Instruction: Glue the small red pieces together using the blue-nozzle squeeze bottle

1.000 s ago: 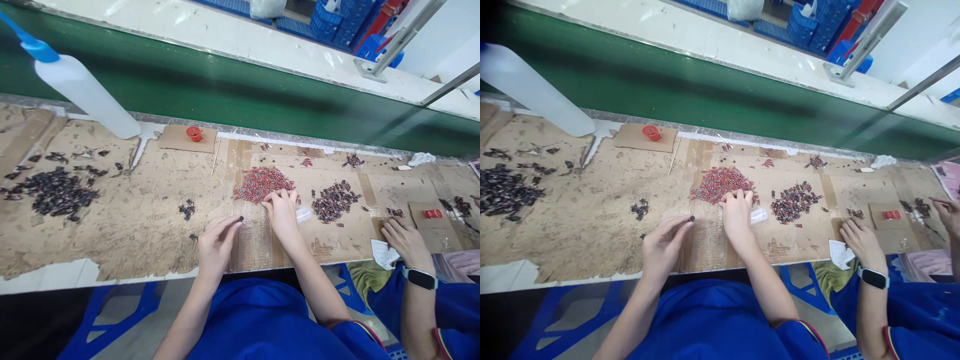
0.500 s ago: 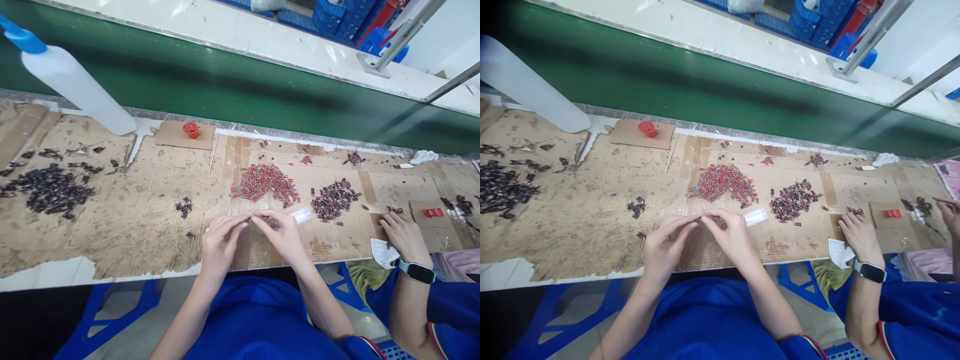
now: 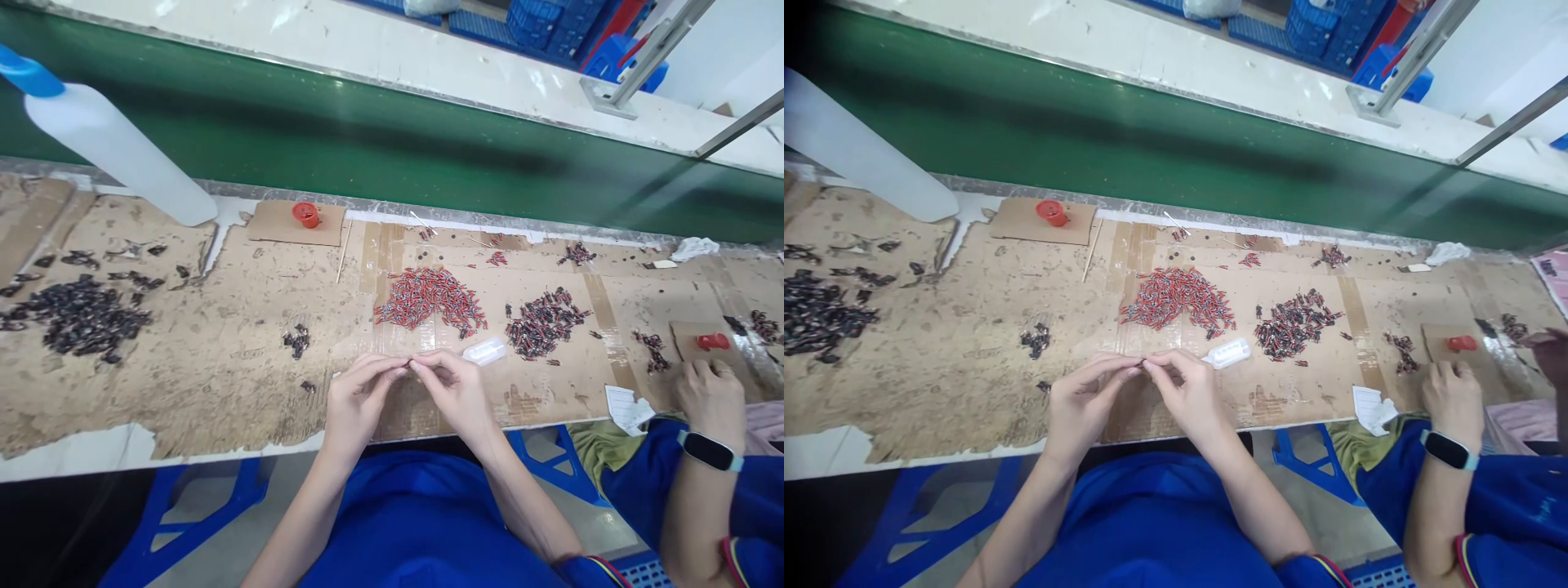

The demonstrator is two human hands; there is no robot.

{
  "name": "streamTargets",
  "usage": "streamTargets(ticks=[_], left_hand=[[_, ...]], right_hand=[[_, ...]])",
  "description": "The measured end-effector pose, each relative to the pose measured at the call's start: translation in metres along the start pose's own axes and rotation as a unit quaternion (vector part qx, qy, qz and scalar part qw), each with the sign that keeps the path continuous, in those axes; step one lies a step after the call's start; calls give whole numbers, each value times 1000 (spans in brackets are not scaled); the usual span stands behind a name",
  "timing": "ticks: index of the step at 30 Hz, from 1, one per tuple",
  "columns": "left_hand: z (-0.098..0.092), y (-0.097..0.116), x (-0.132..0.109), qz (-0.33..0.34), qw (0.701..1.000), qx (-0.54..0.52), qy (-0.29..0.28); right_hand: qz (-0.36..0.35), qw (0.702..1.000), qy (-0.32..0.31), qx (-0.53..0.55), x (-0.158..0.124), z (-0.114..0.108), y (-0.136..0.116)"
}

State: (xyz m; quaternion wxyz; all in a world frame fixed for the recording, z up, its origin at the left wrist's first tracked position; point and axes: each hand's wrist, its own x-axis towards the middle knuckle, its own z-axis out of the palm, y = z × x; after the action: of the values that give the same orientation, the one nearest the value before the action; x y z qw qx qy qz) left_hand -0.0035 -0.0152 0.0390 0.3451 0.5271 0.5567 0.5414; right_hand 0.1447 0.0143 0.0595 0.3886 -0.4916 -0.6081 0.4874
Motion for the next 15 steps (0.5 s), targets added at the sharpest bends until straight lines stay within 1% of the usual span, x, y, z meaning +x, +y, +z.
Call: streamTargets(ticks=[3, 6, 12, 15], left_hand=[[0, 3, 1, -27, 999, -13, -19], [1, 7, 1, -44, 998, -24, -30], [4, 9, 0, -54, 998, -26, -20], [10, 11, -1, -55, 998, -19, -18]], right_hand=[[-22, 1000, 14, -11, -2, 0, 0], [-28, 999, 15, -20, -2, -2, 0], [-34, 999, 18, -22, -6, -5, 2], [-34, 999, 27, -21, -11, -6, 2]])
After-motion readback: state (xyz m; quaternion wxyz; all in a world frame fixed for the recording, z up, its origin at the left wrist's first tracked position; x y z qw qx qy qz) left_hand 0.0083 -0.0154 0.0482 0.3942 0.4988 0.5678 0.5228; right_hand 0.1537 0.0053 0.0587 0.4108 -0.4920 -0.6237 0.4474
